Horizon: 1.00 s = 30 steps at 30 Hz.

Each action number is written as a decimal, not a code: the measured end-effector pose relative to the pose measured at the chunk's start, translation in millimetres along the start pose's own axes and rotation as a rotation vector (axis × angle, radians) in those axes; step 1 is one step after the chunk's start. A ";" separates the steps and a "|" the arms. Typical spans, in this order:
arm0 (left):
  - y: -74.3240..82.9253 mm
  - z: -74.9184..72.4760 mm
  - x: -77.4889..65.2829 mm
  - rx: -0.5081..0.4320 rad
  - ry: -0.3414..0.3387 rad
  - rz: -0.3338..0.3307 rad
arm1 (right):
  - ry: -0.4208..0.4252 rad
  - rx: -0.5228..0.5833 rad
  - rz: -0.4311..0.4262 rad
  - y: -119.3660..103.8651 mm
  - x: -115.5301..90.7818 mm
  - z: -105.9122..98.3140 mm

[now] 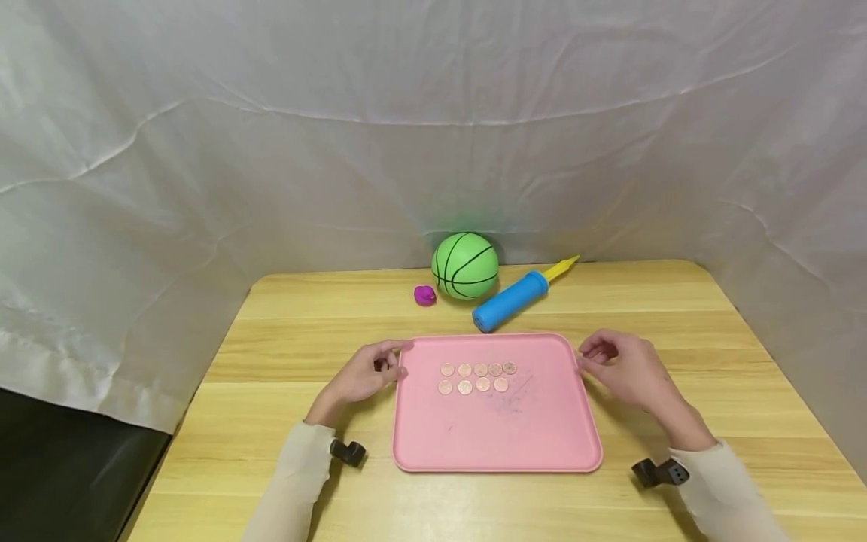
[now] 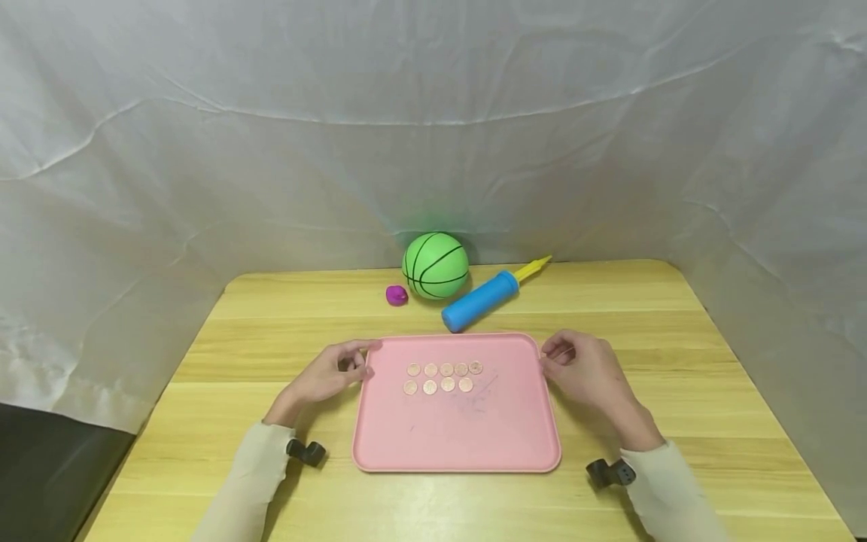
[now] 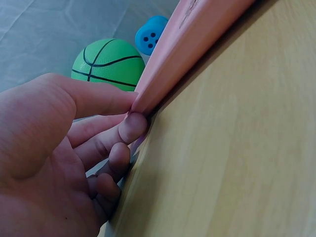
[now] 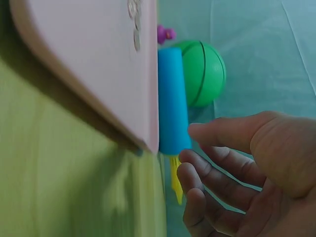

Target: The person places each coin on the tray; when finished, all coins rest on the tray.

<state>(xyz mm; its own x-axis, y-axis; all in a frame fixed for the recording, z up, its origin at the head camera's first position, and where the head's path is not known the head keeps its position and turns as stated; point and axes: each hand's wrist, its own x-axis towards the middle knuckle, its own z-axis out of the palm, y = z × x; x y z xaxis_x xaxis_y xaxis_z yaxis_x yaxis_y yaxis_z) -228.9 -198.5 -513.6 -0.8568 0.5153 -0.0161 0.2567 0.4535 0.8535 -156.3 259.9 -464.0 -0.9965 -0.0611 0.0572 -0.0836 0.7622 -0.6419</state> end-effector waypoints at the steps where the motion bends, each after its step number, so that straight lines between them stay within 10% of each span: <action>1: 0.0 0.0 0.0 0.001 0.000 -0.001 | 0.003 -0.004 0.006 2.6 -0.8 -3.3; 30: -0.3 -0.4 -0.5 0.004 -0.008 -0.022 | 0.021 -0.021 0.011 73.6 -44.4 -35.3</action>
<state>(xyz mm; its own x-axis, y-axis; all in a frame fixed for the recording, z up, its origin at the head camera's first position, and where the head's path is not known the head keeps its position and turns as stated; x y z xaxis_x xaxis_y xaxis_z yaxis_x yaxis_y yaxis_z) -228.7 -199.2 -513.6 -0.8588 0.5108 -0.0388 0.2396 0.4676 0.8509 -118.1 341.4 -486.9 -0.9971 -0.0393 0.0658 -0.0719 0.7764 -0.6261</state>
